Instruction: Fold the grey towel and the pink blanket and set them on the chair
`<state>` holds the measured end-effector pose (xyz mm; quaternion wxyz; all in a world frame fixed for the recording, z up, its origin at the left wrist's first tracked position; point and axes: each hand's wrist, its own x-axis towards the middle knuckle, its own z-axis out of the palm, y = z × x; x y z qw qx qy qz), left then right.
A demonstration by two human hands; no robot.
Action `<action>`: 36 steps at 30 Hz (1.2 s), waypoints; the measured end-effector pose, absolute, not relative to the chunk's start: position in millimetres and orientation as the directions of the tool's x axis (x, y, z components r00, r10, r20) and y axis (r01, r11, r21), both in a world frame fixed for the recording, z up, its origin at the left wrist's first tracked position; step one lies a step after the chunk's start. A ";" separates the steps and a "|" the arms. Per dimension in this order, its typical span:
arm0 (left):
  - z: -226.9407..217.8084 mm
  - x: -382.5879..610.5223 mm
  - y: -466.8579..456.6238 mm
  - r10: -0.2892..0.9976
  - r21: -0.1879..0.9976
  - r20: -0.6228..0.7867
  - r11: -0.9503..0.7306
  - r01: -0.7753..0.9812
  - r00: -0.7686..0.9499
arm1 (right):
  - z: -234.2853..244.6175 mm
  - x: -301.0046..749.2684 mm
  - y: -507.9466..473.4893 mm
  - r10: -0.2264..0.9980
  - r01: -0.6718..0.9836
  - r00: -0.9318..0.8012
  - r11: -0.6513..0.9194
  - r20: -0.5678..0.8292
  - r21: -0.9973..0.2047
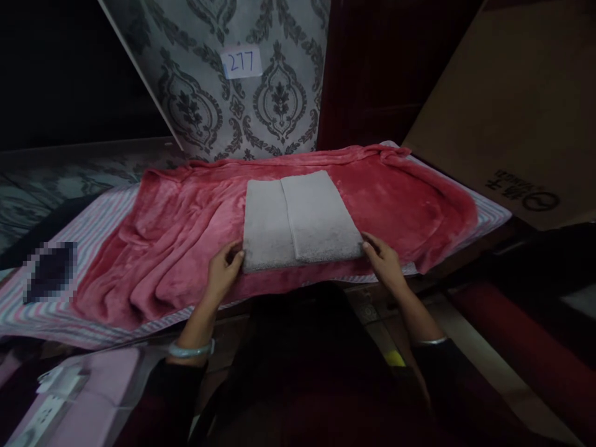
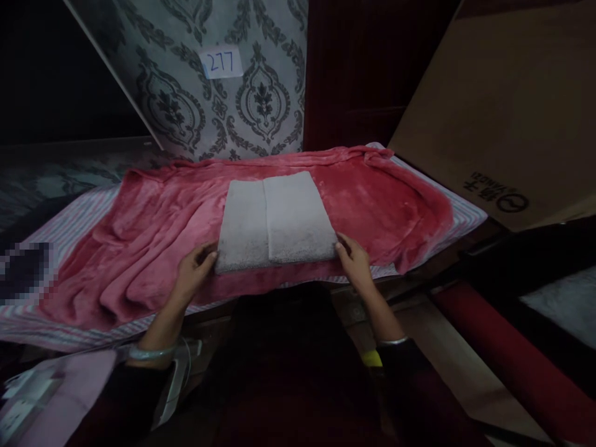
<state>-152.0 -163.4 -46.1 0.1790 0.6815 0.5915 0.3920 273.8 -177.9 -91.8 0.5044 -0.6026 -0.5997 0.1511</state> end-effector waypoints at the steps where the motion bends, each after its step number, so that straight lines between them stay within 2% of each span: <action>1: -47.0 -151.2 -169.6 0.954 0.733 0.299 -0.213 0.646 -0.024 | -90.4 272.4 -174.9 0.882 0.548 0.240 0.223 0.407 -0.806; 3: -47.6 -147.0 -179.4 0.952 0.712 0.306 -0.251 0.656 0.032 | -87.4 268.6 -171.0 0.896 0.516 0.238 0.211 0.376 -0.830; 7: -51.6 -140.3 -190.5 0.896 0.548 0.406 -0.397 0.736 0.182 | -90.1 266.9 -174.4 0.910 0.492 0.193 0.234 0.367 -0.839; 11: -60.4 -133.4 -195.9 0.860 0.502 0.496 -0.395 0.769 0.118 | -101.9 271.1 -184.2 0.906 0.535 0.110 0.292 0.409 -0.792; 15: -66.1 -117.8 -199.5 0.833 0.495 0.554 -0.327 0.805 -0.003 | -105.5 269.7 -187.9 0.885 0.617 0.082 0.316 0.458 -0.720; 19: -68.1 -107.9 -201.7 0.835 0.513 0.546 -0.270 0.815 -0.067 | -103.8 264.2 -186.9 0.861 0.641 0.086 0.338 0.502 -0.689; 27: -64.5 -114.1 -205.7 0.830 0.561 0.558 -0.357 0.747 -0.022 | -107.6 253.9 -189.7 0.822 0.545 0.198 0.361 0.534 -0.757; 36: -57.8 -117.8 -206.2 0.848 0.621 0.531 -0.383 0.684 -0.008 | -110.8 247.8 -189.9 0.785 0.528 0.262 0.370 0.561 -0.764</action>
